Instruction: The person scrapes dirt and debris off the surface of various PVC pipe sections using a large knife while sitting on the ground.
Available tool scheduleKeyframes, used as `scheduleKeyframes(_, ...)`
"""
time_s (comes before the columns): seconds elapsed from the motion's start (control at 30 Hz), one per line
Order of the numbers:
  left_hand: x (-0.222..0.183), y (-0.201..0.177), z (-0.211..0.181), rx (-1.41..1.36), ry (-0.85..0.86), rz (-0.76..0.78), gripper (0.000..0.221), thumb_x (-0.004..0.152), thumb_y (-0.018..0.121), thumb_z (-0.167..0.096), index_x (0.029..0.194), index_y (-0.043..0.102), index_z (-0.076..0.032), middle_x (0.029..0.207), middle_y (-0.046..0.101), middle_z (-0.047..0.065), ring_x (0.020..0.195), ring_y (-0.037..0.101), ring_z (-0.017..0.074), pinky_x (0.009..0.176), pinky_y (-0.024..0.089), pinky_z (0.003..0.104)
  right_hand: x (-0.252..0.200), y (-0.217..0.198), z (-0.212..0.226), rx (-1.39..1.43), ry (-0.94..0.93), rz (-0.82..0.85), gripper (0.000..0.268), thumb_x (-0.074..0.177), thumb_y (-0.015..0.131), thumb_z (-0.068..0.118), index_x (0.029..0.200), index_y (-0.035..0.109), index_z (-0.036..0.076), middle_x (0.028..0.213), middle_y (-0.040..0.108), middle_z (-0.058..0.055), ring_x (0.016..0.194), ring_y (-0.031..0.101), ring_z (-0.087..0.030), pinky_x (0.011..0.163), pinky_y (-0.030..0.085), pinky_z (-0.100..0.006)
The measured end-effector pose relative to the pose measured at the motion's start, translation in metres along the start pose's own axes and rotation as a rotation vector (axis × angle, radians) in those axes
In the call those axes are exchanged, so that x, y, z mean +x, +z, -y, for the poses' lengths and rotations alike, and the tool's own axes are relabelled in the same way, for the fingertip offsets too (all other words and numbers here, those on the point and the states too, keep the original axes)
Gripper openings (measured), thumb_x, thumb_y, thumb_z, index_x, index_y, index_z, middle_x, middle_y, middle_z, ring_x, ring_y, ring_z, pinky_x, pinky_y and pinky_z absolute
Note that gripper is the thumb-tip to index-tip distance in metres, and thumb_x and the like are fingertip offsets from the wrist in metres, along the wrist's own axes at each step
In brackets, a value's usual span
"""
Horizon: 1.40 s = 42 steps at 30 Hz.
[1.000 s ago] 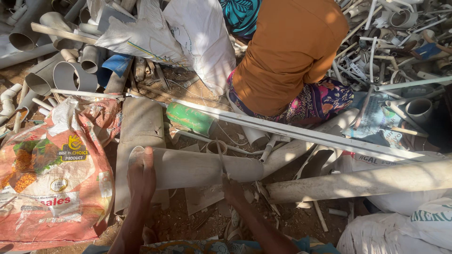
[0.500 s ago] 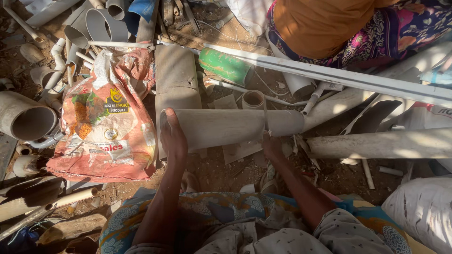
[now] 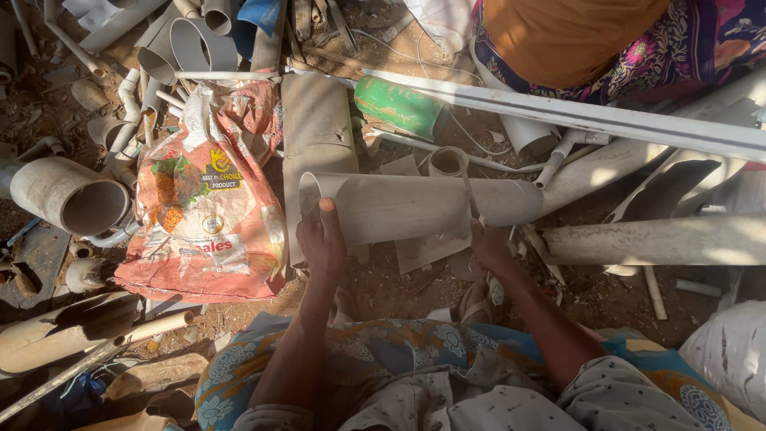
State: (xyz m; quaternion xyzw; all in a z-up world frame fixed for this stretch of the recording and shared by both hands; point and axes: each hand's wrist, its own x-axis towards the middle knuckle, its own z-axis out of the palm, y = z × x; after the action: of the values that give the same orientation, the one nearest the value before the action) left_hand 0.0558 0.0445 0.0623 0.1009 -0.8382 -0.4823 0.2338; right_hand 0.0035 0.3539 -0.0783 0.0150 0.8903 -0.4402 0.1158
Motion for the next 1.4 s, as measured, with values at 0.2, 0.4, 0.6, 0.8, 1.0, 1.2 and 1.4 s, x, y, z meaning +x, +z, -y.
scheduleKeyframes(0.2,0.004,0.000,0.008,-0.069,0.025,0.069,0.084,0.106,0.025,-0.069,0.087,0.055,0.007,0.067,0.049,0.015,0.066,0.047,0.0268,0.064,0.035,0.047,-0.061,0.068,0.146,0.085,-0.478,0.058,0.049,0.113,0.040,0.036,0.122,0.059,-0.009,0.082,0.064,-0.026,0.078,0.067,-0.042,0.071,0.051,-0.051)
scheduleKeyframes(0.4,0.006,-0.005,0.018,-0.131,-0.050,0.152,0.089,0.102,0.025,-0.074,0.096,0.060,0.007,0.083,0.060,0.017,0.080,0.055,0.0276,0.075,0.045,0.045,-0.085,0.050,0.184,0.068,-0.321,0.240,0.053,0.105,0.041,0.043,0.134,0.056,0.000,0.071,0.066,-0.019,0.069,0.069,-0.037,0.067,0.051,-0.049)
scheduleKeyframes(0.6,0.010,0.000,0.006,-0.225,-0.069,0.200,0.091,0.100,0.021,-0.075,0.106,0.062,0.006,0.089,0.064,0.017,0.085,0.058,0.0313,0.080,0.044,0.047,-0.081,0.059,0.149,0.139,-0.156,0.115,0.052,0.106,0.042,0.044,0.118,0.064,-0.001,0.067,0.063,-0.017,0.062,0.065,-0.033,0.064,0.051,-0.047)
scheduleKeyframes(0.8,0.006,0.008,0.001,-0.120,-0.118,0.234,0.085,0.103,0.023,-0.070,0.096,0.059,0.007,0.085,0.061,0.021,0.085,0.057,0.0357,0.081,0.044,0.048,-0.085,0.054,0.176,0.122,-0.344,0.128,0.045,0.107,0.045,0.039,0.107,0.061,-0.003,0.072,0.064,-0.012,0.066,0.065,-0.026,0.066,0.051,-0.043)
scheduleKeyframes(1.0,0.000,-0.003,-0.012,-0.204,0.027,0.186,0.084,0.105,0.024,-0.069,0.107,0.062,0.007,0.100,0.067,0.023,0.097,0.060,0.0378,0.090,0.044,0.049,-0.083,0.045,0.177,0.182,-0.341,0.204,0.046,0.106,0.046,0.039,0.111,0.060,-0.005,0.072,0.060,-0.010,0.066,0.064,-0.023,0.063,0.050,-0.040)
scheduleKeyframes(1.2,0.005,0.001,-0.015,-0.169,-0.021,0.175,0.083,0.105,0.025,-0.067,0.112,0.064,0.006,0.103,0.067,0.025,0.100,0.061,0.0406,0.094,0.044,0.049,-0.060,0.014,0.094,0.501,0.396,0.164,0.057,0.106,0.045,0.049,0.072,0.051,0.005,0.051,0.040,-0.002,0.038,0.040,-0.018,0.036,0.037,-0.038)
scheduleKeyframes(1.4,0.001,0.007,-0.005,-0.130,0.047,0.095,0.085,0.107,0.029,-0.068,0.121,0.063,0.008,0.115,0.063,0.028,0.108,0.057,0.0442,0.094,0.040,0.053,-0.071,0.043,0.157,0.417,0.002,0.330,0.038,0.101,0.045,0.048,0.089,0.050,0.013,0.056,0.049,0.004,0.040,0.046,-0.007,0.032,0.043,-0.032)
